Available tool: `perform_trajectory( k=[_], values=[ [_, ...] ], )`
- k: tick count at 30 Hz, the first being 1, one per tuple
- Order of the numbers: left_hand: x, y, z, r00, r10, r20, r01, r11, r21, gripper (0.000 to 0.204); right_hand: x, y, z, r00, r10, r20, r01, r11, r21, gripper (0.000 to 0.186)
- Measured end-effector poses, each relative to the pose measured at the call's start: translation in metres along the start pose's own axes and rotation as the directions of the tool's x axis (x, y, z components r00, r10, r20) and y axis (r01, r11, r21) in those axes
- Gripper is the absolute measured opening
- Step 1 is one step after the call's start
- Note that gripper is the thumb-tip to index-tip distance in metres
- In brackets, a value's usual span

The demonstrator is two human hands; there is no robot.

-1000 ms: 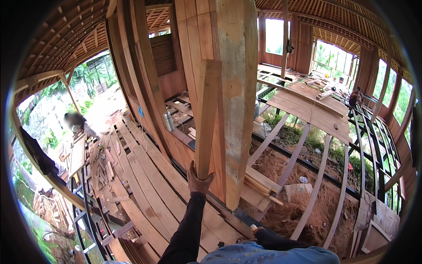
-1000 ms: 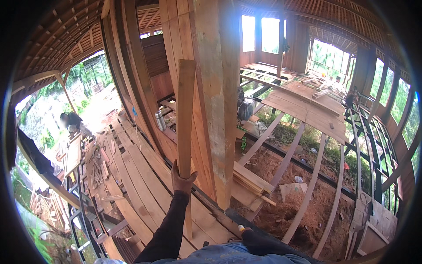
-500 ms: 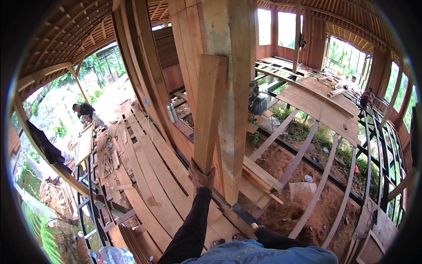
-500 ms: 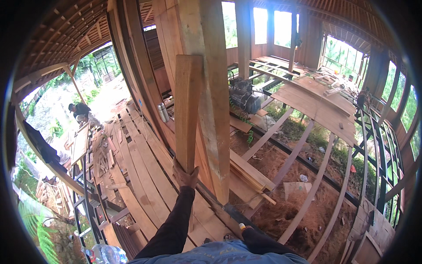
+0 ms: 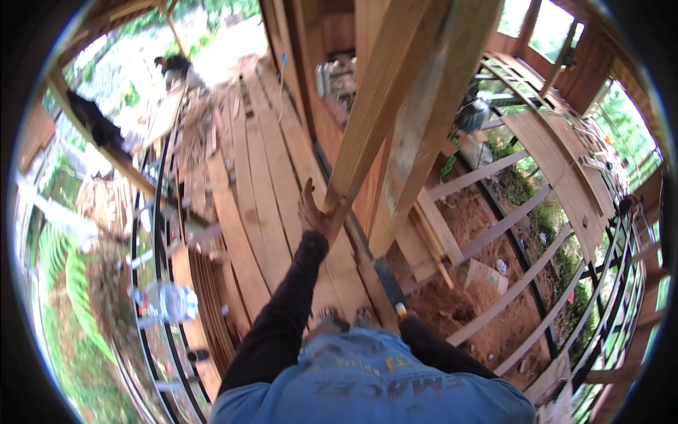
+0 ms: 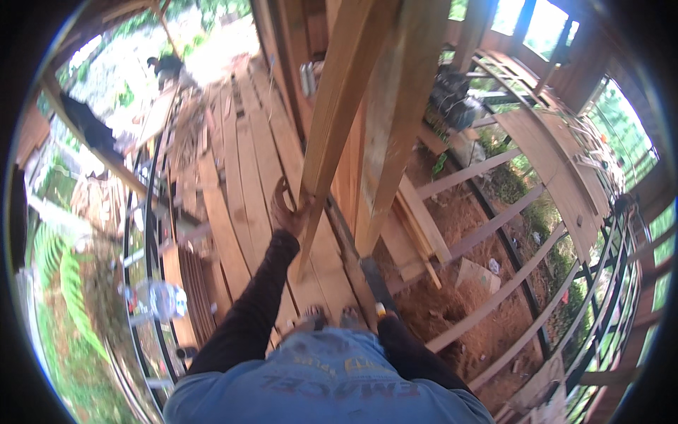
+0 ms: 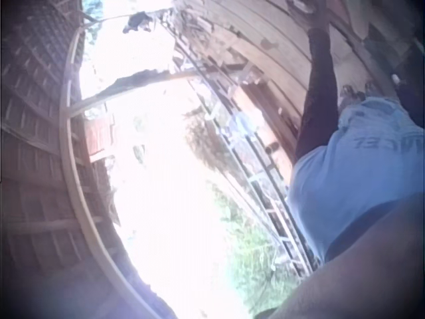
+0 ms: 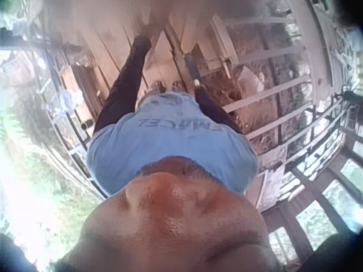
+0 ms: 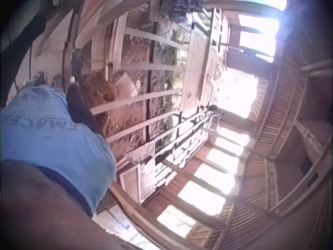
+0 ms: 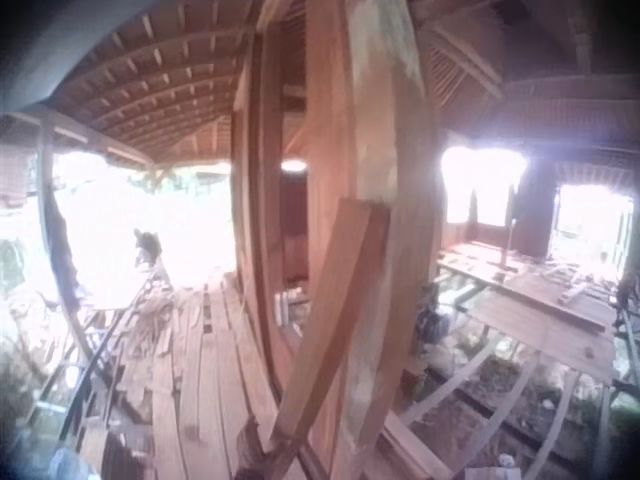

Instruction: The person measures a wooden plank with a tape measure and marks it with a pencil. They then use a try square to draw a straight line across the plank and pick up a hand saw.

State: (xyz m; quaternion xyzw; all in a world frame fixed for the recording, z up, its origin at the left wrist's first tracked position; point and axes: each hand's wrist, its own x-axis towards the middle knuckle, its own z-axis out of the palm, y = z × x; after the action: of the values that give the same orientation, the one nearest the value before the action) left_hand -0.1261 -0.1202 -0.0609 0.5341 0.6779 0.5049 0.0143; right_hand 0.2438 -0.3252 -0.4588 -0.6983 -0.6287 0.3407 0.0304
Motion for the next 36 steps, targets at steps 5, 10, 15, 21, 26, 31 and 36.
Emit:
perform_trajectory(
  k=[5,10,15,21,26,31,36],
  values=[
    [-0.093,-0.089,-0.004,0.976,-0.136,0.168,0.118,0.987,0.114,0.079,0.063,0.082,0.001,0.972,0.217,0.088,-0.232,0.946,0.226,0.027],
    [-0.261,-0.179,-0.098,0.382,-0.795,0.470,0.730,0.572,0.374,0.066,0.048,0.037,0.032,0.925,0.203,0.322,-0.298,0.912,0.282,0.026],
    [-0.399,-0.208,-0.167,0.239,-0.939,0.245,0.798,0.334,0.502,0.067,0.075,0.028,0.056,0.907,0.111,0.406,-0.207,0.958,0.199,0.024],
    [-0.421,-0.223,-0.187,0.041,-0.979,0.198,0.974,0.083,0.211,0.057,0.116,-0.008,0.065,0.870,0.075,0.487,-0.188,0.964,0.186,0.025],
    [-0.389,-0.276,-0.207,0.056,-0.993,0.106,0.914,0.094,0.394,0.057,0.130,-0.116,0.063,0.751,0.097,0.653,-0.356,0.892,0.277,0.030],
    [-0.352,-0.333,-0.236,0.143,-0.965,0.219,0.882,0.225,0.415,0.060,0.145,-0.203,0.075,0.592,0.097,0.800,-0.566,0.757,0.327,0.022],
    [-0.287,-0.411,-0.271,0.202,-0.955,0.219,0.921,0.261,0.288,0.060,0.179,-0.267,0.125,0.792,0.050,0.608,-0.362,0.841,0.403,0.025]
  ],
)
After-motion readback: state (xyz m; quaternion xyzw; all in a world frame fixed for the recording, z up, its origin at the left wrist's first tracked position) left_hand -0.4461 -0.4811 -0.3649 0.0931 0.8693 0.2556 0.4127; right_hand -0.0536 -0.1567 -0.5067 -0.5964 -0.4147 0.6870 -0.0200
